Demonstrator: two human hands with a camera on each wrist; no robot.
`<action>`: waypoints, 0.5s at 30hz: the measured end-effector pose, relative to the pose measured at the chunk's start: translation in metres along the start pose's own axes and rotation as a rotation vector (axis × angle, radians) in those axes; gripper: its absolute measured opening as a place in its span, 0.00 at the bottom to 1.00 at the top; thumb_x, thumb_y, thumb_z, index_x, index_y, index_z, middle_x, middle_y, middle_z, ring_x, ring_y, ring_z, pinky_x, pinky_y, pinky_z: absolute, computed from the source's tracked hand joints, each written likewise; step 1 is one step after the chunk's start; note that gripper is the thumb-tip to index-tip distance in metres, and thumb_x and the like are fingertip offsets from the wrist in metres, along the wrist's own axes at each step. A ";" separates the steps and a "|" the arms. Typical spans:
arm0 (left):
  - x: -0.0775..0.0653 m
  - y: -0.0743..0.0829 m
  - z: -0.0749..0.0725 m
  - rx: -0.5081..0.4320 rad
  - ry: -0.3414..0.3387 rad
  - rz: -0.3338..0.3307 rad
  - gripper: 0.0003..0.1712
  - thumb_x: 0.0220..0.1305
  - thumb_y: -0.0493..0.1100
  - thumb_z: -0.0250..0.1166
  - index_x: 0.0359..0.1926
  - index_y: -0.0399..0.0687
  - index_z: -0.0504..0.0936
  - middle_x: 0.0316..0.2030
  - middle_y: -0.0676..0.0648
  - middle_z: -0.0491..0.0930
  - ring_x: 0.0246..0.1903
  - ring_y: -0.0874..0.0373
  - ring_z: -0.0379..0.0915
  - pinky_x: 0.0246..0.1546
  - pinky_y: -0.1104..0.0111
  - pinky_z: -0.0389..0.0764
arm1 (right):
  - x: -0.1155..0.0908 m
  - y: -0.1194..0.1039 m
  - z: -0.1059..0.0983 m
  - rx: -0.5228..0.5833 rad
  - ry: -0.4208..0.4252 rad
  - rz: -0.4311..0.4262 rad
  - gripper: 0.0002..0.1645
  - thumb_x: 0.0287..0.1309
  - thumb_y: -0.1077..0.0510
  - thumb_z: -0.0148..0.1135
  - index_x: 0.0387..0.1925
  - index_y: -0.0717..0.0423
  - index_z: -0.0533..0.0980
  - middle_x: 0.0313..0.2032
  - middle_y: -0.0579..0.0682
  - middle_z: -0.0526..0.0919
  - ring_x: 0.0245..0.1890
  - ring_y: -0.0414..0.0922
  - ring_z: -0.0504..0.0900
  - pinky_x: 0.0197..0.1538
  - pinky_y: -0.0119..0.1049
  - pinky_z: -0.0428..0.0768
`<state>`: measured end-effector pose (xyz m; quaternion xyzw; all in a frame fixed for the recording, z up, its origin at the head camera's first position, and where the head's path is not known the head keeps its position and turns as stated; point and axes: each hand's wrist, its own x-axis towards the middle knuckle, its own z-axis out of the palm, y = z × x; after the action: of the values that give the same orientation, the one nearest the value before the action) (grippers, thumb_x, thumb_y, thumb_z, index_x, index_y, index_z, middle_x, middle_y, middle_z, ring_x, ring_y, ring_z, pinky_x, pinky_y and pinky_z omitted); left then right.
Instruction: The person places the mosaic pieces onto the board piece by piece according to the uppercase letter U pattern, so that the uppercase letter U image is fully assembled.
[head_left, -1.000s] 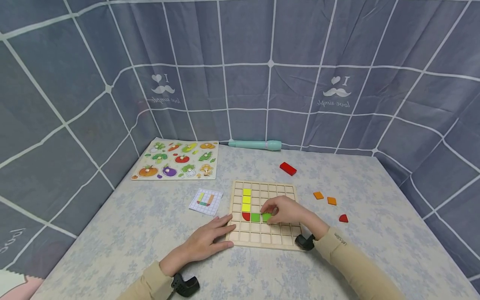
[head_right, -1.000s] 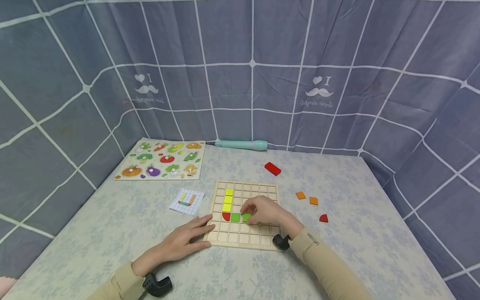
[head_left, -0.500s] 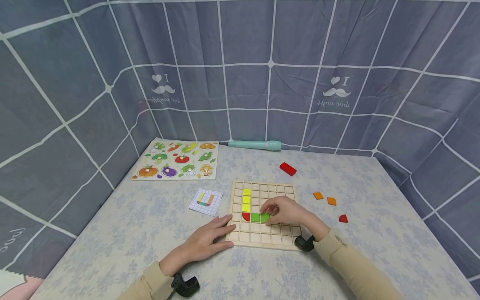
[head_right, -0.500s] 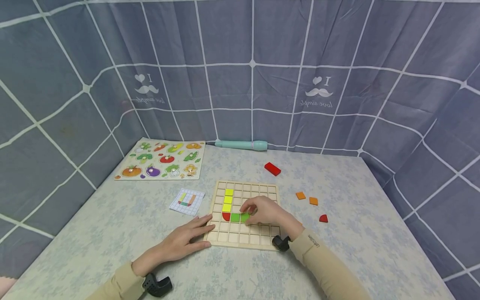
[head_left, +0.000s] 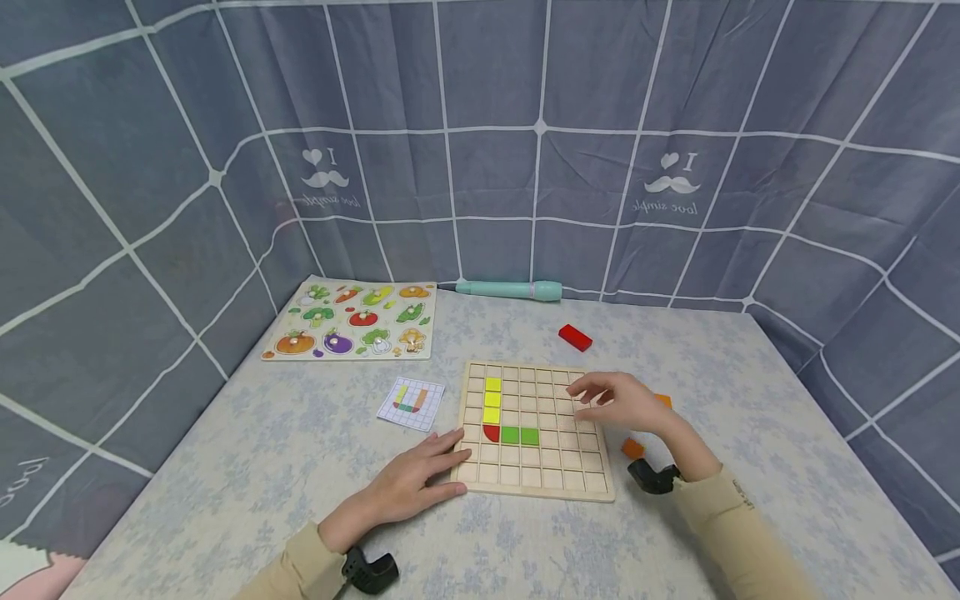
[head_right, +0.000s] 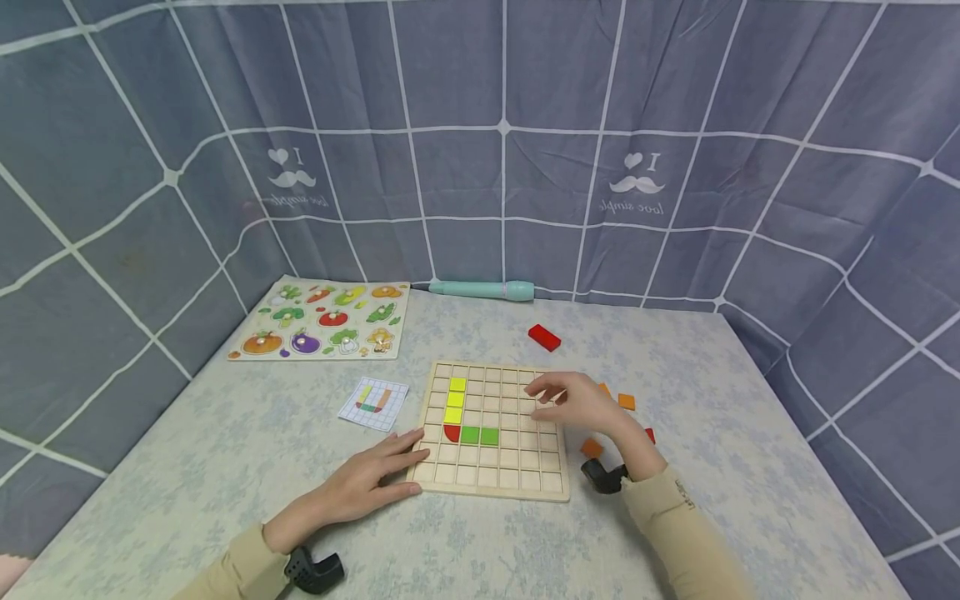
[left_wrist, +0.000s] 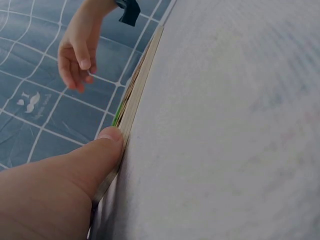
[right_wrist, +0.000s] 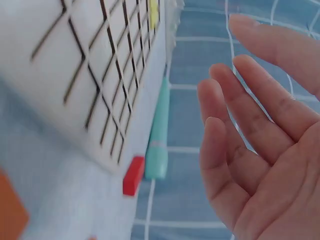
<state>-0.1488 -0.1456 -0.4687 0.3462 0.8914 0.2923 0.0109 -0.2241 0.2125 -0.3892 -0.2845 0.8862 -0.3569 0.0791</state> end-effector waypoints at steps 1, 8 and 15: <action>0.000 0.000 0.000 0.000 0.000 -0.001 0.33 0.65 0.60 0.57 0.64 0.44 0.71 0.69 0.46 0.57 0.68 0.56 0.51 0.70 0.60 0.52 | -0.003 0.003 -0.003 -0.002 0.011 0.006 0.22 0.52 0.53 0.70 0.49 0.58 0.79 0.46 0.52 0.81 0.42 0.47 0.78 0.47 0.42 0.80; 0.000 0.001 0.000 -0.006 -0.003 -0.002 0.33 0.65 0.59 0.57 0.63 0.44 0.71 0.69 0.46 0.57 0.68 0.55 0.51 0.69 0.59 0.52 | -0.028 0.020 -0.021 -0.006 0.079 0.088 0.25 0.52 0.51 0.70 0.50 0.60 0.78 0.46 0.52 0.81 0.43 0.47 0.78 0.44 0.37 0.80; 0.000 0.001 -0.001 -0.006 -0.004 -0.006 0.33 0.65 0.59 0.57 0.64 0.44 0.71 0.69 0.46 0.57 0.68 0.55 0.51 0.70 0.59 0.52 | -0.051 0.039 -0.039 -0.013 0.111 0.163 0.26 0.53 0.51 0.69 0.50 0.62 0.77 0.46 0.54 0.81 0.41 0.49 0.78 0.42 0.37 0.81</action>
<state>-0.1481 -0.1452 -0.4675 0.3440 0.8915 0.2944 0.0147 -0.2132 0.2871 -0.3902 -0.1917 0.9118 -0.3587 0.0568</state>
